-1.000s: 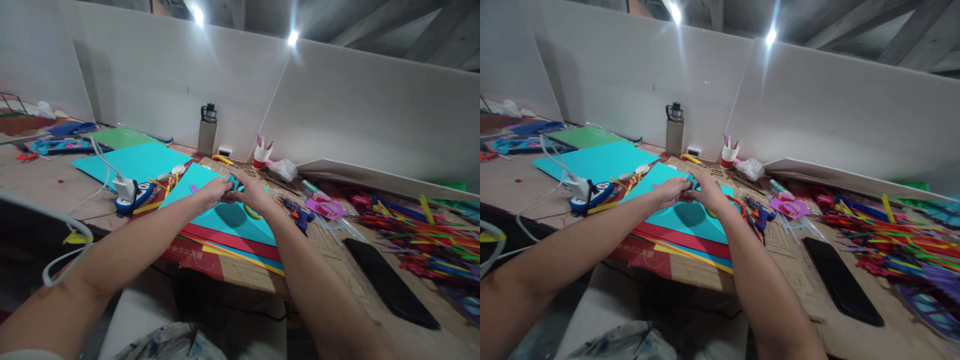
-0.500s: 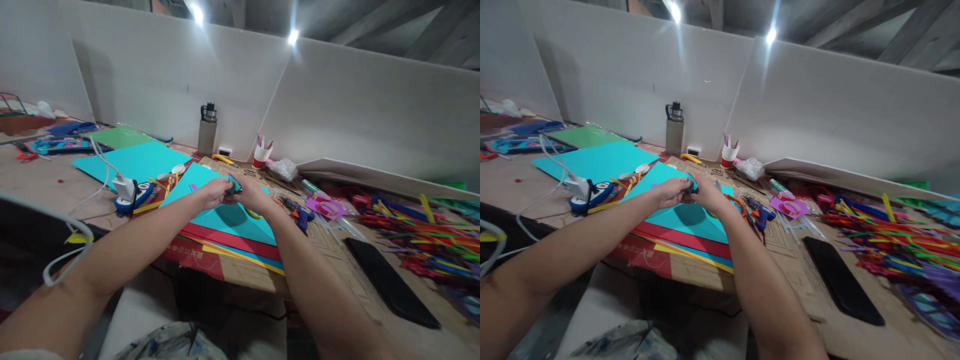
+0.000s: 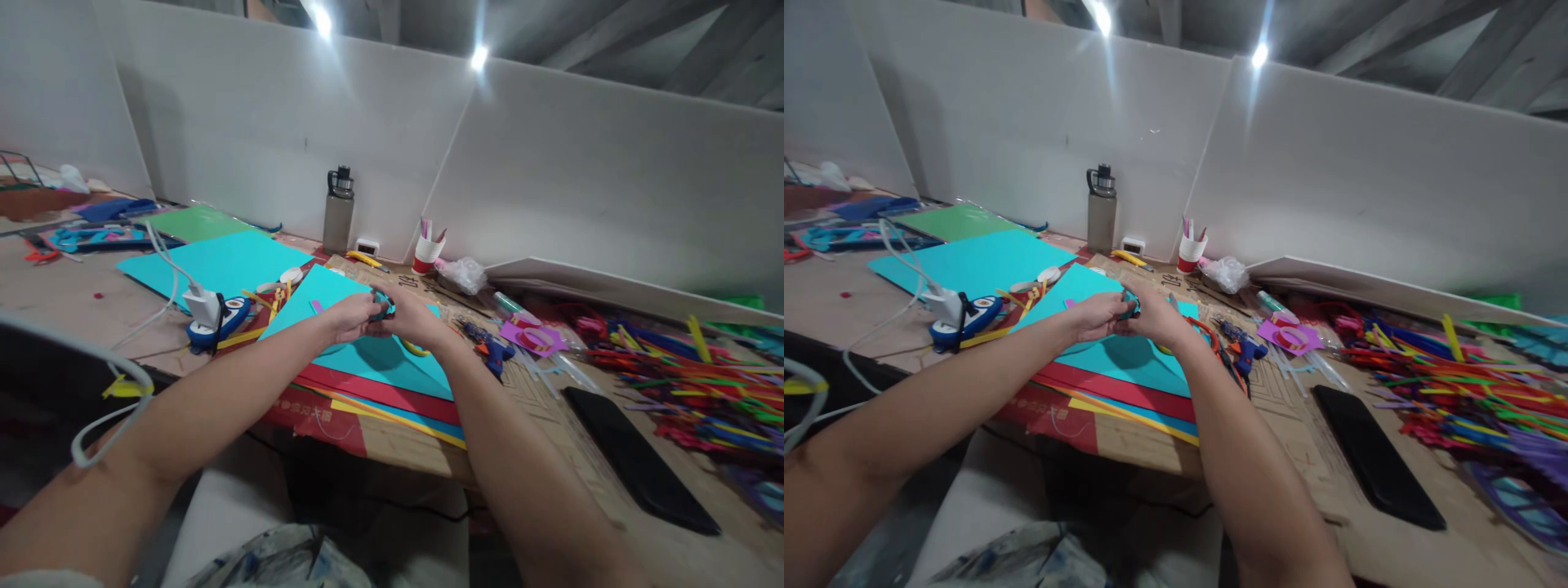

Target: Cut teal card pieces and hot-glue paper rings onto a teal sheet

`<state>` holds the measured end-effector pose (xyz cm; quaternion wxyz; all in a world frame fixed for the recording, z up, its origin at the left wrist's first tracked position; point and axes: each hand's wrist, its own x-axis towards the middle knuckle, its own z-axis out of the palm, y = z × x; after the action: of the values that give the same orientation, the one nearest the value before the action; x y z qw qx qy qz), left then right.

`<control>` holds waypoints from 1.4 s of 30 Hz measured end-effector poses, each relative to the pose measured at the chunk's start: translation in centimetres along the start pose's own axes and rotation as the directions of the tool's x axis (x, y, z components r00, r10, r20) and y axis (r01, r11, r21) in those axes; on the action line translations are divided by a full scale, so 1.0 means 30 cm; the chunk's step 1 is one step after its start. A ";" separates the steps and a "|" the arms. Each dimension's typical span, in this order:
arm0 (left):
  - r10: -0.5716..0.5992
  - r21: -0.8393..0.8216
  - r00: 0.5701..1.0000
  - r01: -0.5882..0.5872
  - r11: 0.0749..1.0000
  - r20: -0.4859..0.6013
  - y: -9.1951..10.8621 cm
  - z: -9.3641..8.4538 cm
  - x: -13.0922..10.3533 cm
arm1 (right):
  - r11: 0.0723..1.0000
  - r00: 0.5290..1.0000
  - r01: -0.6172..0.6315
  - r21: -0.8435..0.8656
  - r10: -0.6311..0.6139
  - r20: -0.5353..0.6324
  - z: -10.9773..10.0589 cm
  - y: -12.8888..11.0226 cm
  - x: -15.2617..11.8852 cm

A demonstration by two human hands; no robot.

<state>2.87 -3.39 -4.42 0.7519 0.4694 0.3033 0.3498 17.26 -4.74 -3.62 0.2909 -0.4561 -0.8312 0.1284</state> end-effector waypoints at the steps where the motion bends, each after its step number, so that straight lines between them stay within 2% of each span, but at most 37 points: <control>1: 0.003 -0.011 1.000 -0.003 1.000 0.001 0.000 0.002 -0.002 | 1.000 1.000 -0.016 -0.012 0.016 -0.001 -0.002 -0.002 0.000; 6: 0.016 -0.090 0.994 -0.026 0.996 -0.108 0.006 0.014 -0.009 | 0.998 0.998 -0.055 -0.002 0.055 -0.030 -0.004 -0.015 -0.002; 11: 0.015 -0.129 0.982 -0.039 0.991 -0.187 0.005 0.015 -0.004 | 0.998 0.996 -0.056 -0.015 0.055 -0.074 0.024 -0.007 0.002; 15: 0.008 -0.070 0.987 -0.020 0.997 -0.163 0.002 0.023 -0.010 | 1.000 0.997 0.010 -0.008 -0.010 -0.073 0.044 -0.008 0.005; 20: -0.009 -0.114 0.986 -0.011 0.993 -0.169 0.010 0.029 -0.016 | 0.996 0.998 -0.064 0.059 0.064 0.006 0.028 -0.010 -0.003; 24: -0.006 -0.138 0.984 -0.019 0.990 -0.177 0.019 0.024 -0.012 | 0.998 0.998 -0.060 0.009 0.060 -0.027 0.014 0.004 -0.009; 29: 0.044 -0.146 0.984 -0.070 0.987 -0.174 0.019 0.021 -0.008 | 0.998 1.000 0.019 -0.055 -0.020 -0.024 0.019 0.006 -0.003; 33: 0.065 -0.128 0.978 -0.091 0.988 -0.196 0.021 0.024 -0.010 | 1.000 0.998 -0.002 -0.018 0.001 -0.064 0.027 -0.003 0.002; 38: 0.012 -0.074 0.985 -0.026 0.997 -0.174 0.021 0.040 -0.021 | 0.996 0.995 0.093 -0.011 -0.093 -0.040 0.033 -0.019 -0.001; 42: 0.008 -0.075 0.985 -0.021 0.997 -0.172 0.020 0.042 -0.023 | 0.991 0.991 0.127 -0.027 -0.128 -0.030 0.030 -0.018 -0.003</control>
<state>3.31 -4.38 -3.31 0.7378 0.4107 0.3501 0.4056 16.38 -5.06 -4.11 0.3062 -0.4075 -0.8554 0.0919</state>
